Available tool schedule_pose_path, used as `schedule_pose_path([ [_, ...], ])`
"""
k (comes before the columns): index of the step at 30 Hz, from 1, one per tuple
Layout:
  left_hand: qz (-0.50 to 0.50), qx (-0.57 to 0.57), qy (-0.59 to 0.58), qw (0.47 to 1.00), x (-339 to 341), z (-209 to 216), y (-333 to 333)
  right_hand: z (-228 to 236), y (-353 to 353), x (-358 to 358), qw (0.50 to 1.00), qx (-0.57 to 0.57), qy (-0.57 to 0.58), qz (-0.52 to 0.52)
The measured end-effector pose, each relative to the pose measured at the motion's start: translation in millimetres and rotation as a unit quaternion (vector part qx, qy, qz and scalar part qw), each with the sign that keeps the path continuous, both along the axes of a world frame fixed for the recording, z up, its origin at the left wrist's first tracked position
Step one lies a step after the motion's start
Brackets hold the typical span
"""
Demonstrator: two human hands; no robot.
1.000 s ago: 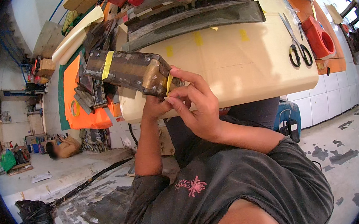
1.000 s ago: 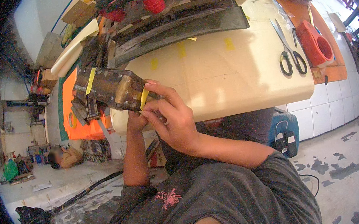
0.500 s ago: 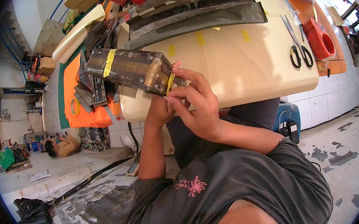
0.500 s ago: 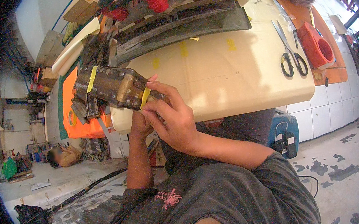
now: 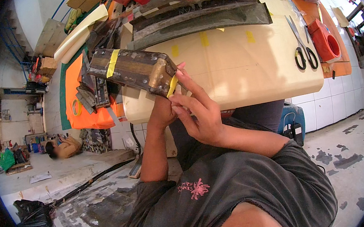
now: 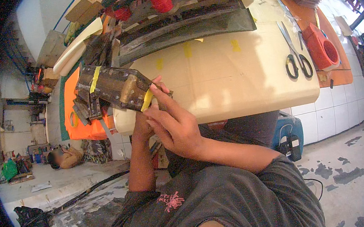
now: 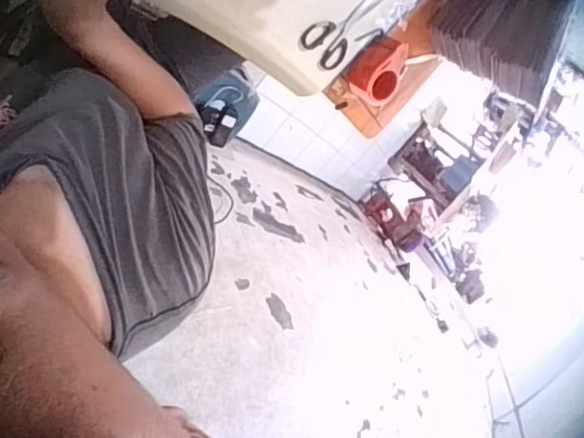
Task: The person removes tape from a metal frame by hand, uses a heated tool along its interior edge, applies tape from a dispenser, and trims the excess tape using scissors.
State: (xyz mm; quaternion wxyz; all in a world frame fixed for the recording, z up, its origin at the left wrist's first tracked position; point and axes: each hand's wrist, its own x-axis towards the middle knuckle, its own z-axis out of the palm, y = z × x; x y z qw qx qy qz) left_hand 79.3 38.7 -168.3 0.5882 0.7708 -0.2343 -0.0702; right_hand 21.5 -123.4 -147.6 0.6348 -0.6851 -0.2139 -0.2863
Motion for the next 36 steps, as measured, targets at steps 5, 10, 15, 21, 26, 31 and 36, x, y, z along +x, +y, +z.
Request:
schedule_pose_path([
  [5,-0.01,-0.026,0.007,1.0,-1,10,-11,-7,-3,-3,1.0,-0.014,0.005,0.02],
  [10,-0.002,-0.013,0.01,1.0,-1,14,-11,-7,-7,-2,0.998,-0.05,-0.011,0.036],
  [15,-0.033,-0.048,-0.019,0.998,2,7,-6,-9,-18,-2,0.995,-0.071,-0.009,0.065],
  [21,0.053,0.051,-0.073,0.995,-6,16,-14,-8,-19,3,0.991,-0.099,0.063,0.059],
  [26,0.051,0.061,-0.031,0.996,-5,14,-11,-5,-17,4,0.992,-0.114,0.036,0.037],
  [31,0.036,0.07,-0.073,0.994,-10,16,-5,-7,-27,6,0.991,-0.05,0.097,0.082],
  [36,0.04,0.088,-0.138,0.986,-9,8,-4,-9,-25,18,0.988,-0.151,0.014,-0.028],
])
